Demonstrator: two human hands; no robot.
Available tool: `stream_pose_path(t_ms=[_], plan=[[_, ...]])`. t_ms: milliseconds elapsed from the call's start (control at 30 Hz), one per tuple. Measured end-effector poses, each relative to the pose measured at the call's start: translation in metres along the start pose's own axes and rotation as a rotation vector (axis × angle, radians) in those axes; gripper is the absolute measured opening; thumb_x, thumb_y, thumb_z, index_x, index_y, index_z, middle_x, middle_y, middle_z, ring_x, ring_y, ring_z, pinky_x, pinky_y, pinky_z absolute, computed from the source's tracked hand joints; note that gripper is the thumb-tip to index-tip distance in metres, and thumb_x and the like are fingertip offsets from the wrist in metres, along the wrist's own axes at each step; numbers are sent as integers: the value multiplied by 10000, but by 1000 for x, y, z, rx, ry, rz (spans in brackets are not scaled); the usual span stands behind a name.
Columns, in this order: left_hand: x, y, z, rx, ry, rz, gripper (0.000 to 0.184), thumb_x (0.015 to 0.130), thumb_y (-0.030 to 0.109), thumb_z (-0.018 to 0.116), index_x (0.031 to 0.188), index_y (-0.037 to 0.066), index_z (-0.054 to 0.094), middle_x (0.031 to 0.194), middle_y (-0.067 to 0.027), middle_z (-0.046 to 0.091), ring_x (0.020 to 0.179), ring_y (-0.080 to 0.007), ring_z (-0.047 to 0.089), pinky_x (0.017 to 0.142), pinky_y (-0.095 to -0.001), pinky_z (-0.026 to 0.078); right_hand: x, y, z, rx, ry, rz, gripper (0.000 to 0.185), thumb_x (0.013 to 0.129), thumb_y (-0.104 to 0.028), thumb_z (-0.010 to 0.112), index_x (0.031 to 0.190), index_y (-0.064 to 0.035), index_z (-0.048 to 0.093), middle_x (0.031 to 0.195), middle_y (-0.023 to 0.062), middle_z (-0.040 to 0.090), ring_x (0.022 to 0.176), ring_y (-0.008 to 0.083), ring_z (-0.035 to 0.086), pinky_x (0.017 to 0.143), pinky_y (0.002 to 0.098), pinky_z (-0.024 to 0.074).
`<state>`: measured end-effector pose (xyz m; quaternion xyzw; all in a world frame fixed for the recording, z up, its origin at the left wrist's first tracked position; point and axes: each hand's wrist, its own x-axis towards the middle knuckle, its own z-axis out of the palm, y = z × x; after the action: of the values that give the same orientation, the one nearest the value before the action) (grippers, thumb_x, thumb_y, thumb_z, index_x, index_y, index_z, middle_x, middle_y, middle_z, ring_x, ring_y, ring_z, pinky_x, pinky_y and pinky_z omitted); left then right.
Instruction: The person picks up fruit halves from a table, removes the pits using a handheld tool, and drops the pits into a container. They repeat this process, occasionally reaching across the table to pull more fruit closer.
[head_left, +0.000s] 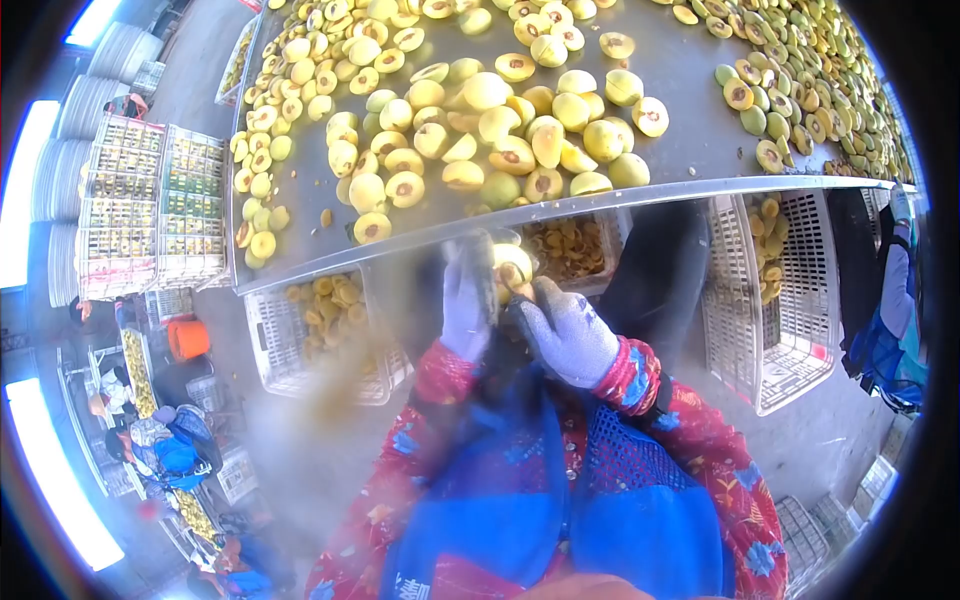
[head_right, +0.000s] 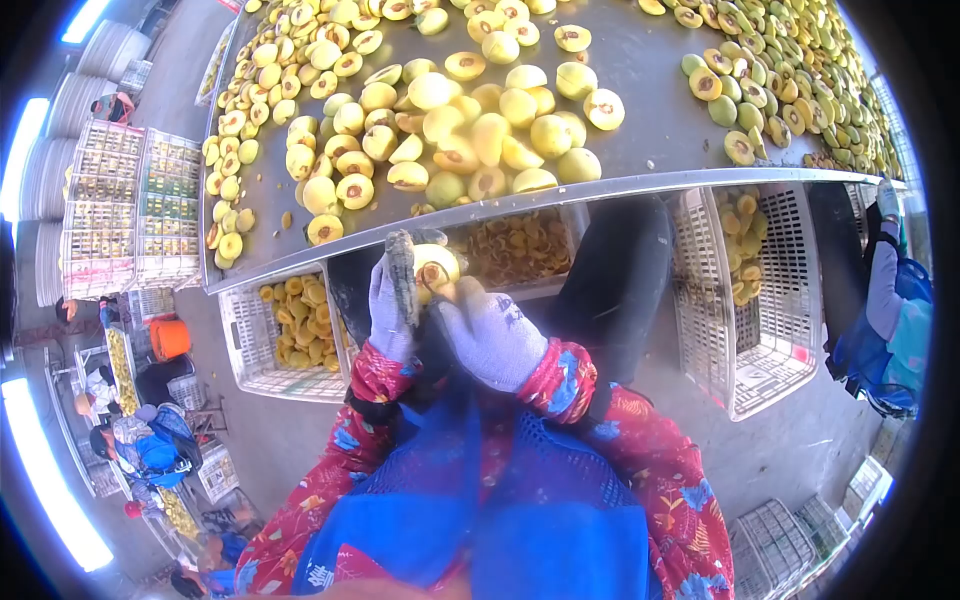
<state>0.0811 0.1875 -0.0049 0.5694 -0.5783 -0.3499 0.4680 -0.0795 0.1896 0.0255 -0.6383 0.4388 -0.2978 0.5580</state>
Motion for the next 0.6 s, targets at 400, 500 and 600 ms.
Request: stream_pose_path(t_ms=[400,500,600], plan=[[-3,12,26,-8,131,-236,338,994,276,472,1085,-26,593,887,-82,610,739,-129,545,655,-283,454,1,-6,-15,649,-286,576,317,981,-331,491,924,-28,567,600,39,524,463,105,510,404,257,397],[-4,8,25,-93,75,-289,370,997,302,456,1048,-32,606,872,-81,621,720,-129,554,642,-276,461,2,12,-15,931,-320,724,338,991,-366,461,938,-53,575,582,20,498,423,104,470,391,256,372],[-6,-2,29,-326,88,-238,393,1002,326,434,1031,-27,605,884,-84,623,738,-142,573,665,-278,476,0,44,-11,1858,-749,798,426,1001,-441,379,939,-72,582,558,-2,465,364,114,407,371,253,329]])
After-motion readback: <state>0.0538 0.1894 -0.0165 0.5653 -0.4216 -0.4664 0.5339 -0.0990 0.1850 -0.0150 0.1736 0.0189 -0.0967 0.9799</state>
